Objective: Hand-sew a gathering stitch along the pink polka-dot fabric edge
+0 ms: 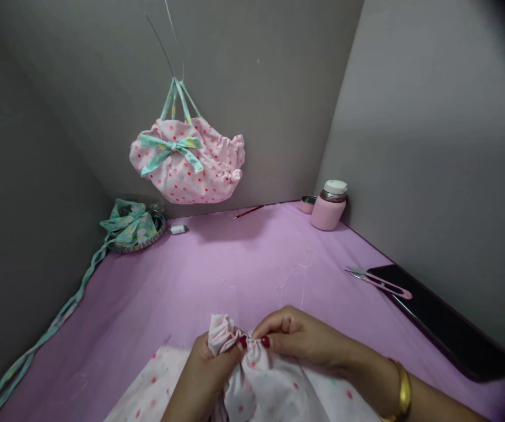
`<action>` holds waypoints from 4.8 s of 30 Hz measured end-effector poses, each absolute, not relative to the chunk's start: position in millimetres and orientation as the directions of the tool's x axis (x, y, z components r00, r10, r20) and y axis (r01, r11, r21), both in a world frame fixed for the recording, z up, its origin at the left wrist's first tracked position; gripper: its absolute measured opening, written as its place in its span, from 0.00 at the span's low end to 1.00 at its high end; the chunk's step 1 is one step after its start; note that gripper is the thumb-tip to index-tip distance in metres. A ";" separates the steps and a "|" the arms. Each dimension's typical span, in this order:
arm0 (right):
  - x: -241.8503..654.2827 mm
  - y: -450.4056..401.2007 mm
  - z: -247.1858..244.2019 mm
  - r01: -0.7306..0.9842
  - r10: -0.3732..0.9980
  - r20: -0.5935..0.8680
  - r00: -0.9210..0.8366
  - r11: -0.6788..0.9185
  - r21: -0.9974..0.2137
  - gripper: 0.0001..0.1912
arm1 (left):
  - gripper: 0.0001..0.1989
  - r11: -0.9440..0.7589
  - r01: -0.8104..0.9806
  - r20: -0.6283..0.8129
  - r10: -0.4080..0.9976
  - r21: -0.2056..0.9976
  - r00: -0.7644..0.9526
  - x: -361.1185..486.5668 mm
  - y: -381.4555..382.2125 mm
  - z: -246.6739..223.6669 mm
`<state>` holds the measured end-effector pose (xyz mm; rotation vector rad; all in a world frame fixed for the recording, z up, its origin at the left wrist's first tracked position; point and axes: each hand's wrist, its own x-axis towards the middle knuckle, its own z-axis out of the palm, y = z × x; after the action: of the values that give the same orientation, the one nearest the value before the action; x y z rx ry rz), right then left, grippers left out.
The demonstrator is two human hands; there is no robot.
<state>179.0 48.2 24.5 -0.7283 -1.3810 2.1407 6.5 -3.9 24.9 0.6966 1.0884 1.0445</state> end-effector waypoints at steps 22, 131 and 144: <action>181.9 48.8 30.3 -0.037 0.703 -0.204 -0.681 -0.312 -0.949 0.14 | 0.13 0.332 -0.200 -0.356 0.929 0.922 -0.099 8.7 -5.0 21.0; 174.5 36.8 37.9 0.271 0.799 0.027 -0.601 0.235 -0.934 0.16 | 0.12 0.227 -0.122 -0.248 0.947 0.966 -0.203 12.6 -4.9 28.4; 174.1 39.6 37.6 0.087 0.785 -0.056 -0.616 -0.003 -0.996 0.13 | 0.14 0.325 -0.259 -0.369 0.918 0.910 -0.145 10.9 -5.1 26.9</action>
<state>174.1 39.6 37.6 -0.9023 -1.7378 1.6701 10.9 -5.1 26.9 0.6796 1.3189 1.1725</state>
